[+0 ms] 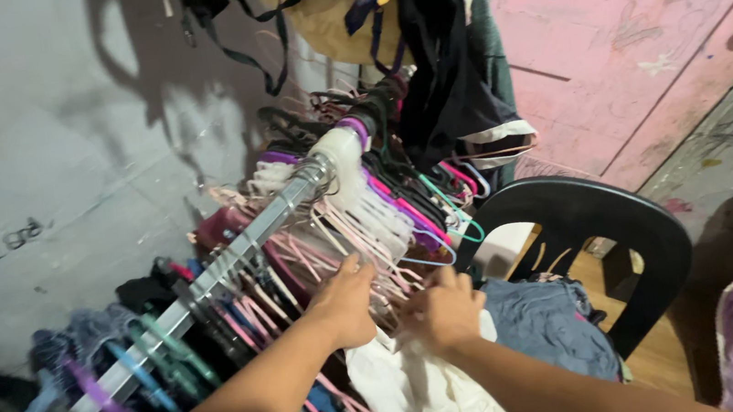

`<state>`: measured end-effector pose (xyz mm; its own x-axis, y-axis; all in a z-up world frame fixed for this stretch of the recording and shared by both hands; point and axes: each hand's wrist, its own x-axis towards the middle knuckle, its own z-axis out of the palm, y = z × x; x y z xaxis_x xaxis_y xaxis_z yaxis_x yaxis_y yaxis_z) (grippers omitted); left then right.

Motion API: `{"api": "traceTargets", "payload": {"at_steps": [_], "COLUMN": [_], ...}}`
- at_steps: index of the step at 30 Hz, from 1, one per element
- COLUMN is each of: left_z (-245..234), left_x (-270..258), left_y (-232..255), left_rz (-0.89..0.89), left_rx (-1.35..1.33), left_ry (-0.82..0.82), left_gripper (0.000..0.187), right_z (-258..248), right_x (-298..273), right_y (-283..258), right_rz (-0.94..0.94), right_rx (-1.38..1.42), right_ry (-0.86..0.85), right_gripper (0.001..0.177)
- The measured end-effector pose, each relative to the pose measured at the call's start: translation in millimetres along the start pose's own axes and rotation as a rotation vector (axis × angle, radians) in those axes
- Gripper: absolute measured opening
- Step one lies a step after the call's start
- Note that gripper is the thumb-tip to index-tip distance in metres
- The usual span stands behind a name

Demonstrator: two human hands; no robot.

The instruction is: The person picks up various garments from a pile on a chair, places them onto hangers, and hangs them on a crowded clothing rack. The person handles a brown top, a patterned top, a pink top, a white top, and a black floral top.

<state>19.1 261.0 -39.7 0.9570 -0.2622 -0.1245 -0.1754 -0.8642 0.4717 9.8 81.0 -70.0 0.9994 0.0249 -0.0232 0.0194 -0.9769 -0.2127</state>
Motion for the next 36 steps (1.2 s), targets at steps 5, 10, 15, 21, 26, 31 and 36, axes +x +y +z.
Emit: {"api": "traceTargets", "payload": {"at_steps": [5, 10, 15, 21, 26, 31, 36], "left_z": [1.6, 2.1, -4.4, -2.7, -11.4, -18.1, -17.3], "left_x": [-8.6, -13.0, -26.5, -25.3, -20.9, -25.5, -47.4], "left_y": [3.4, 19.4, 26.1, 17.9, 14.8, 10.3, 3.1], "left_rz": [-0.034, -0.023, -0.025, 0.049, -0.063, -0.012, 0.106], "left_rx": [0.141, 0.302, 0.19, 0.204, 0.249, 0.24, 0.155], "left_ry": [-0.104, -0.192, -0.058, 0.026, -0.084, -0.06, 0.024], "left_gripper": [0.06, 0.06, 0.074, 0.071, 0.079, 0.084, 0.102], "right_z": [-4.6, -0.2, 22.6, 56.6, 48.7, 26.5, -5.5], "right_x": [-6.4, -7.5, -2.8, 25.3, 24.6, 16.6, 7.3], "right_y": [-9.4, -35.2, -38.0, -47.8, -51.2, -10.6, 30.9], "right_rz": [0.108, 0.156, 0.2, 0.261, 0.27, -0.045, -0.345], "right_rx": [0.011, 0.004, 0.053, 0.055, 0.067, 0.168, 0.13], "right_ry": [-0.052, -0.092, -0.099, -0.143, -0.161, -0.13, 0.086], "right_gripper": [0.033, 0.029, 0.025, 0.033, 0.022, 0.039, 0.031]}}
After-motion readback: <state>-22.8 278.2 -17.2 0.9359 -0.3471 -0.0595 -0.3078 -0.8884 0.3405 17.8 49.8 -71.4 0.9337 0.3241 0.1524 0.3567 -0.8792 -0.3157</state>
